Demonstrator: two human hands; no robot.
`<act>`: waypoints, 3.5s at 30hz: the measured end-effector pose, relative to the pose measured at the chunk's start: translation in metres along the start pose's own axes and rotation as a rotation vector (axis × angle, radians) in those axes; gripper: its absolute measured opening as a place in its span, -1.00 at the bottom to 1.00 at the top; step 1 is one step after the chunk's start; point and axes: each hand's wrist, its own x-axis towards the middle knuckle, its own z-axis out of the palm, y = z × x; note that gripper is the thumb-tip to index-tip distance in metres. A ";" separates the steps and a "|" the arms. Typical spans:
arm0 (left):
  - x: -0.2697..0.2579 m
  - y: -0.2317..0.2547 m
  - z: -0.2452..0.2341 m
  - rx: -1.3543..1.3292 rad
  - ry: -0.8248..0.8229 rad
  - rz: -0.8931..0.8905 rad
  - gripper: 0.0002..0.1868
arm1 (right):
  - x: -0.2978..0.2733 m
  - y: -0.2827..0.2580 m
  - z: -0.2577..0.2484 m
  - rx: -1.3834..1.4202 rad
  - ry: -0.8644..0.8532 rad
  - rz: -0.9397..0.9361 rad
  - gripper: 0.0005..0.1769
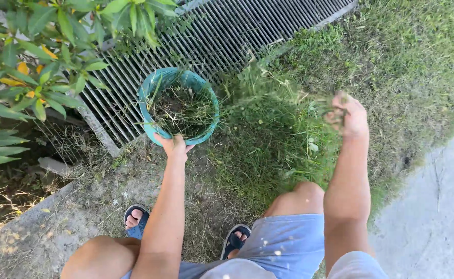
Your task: Gather loose cut grass and pull weeds from the ground, placing them into a small blue bucket.
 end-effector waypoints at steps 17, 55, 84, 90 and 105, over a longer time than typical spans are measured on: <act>0.008 -0.028 -0.020 0.139 -0.227 -0.023 -0.12 | -0.041 0.206 0.276 -1.213 -0.834 -0.170 -0.51; -0.023 0.003 0.011 -0.172 -0.338 -0.247 -0.38 | 0.046 0.103 0.165 1.277 -0.349 0.454 -0.03; -0.025 -0.035 0.034 -0.060 -0.351 -0.124 -0.09 | 0.011 0.136 0.183 -0.721 -0.634 -0.369 -0.52; -0.038 -0.025 0.046 -0.049 -0.389 -0.094 -0.14 | -0.036 0.218 0.225 -1.561 -1.119 -0.594 -0.76; -0.018 -0.030 0.045 -0.155 -0.304 -0.229 -0.32 | 0.070 0.112 0.051 1.419 -0.260 0.119 -0.46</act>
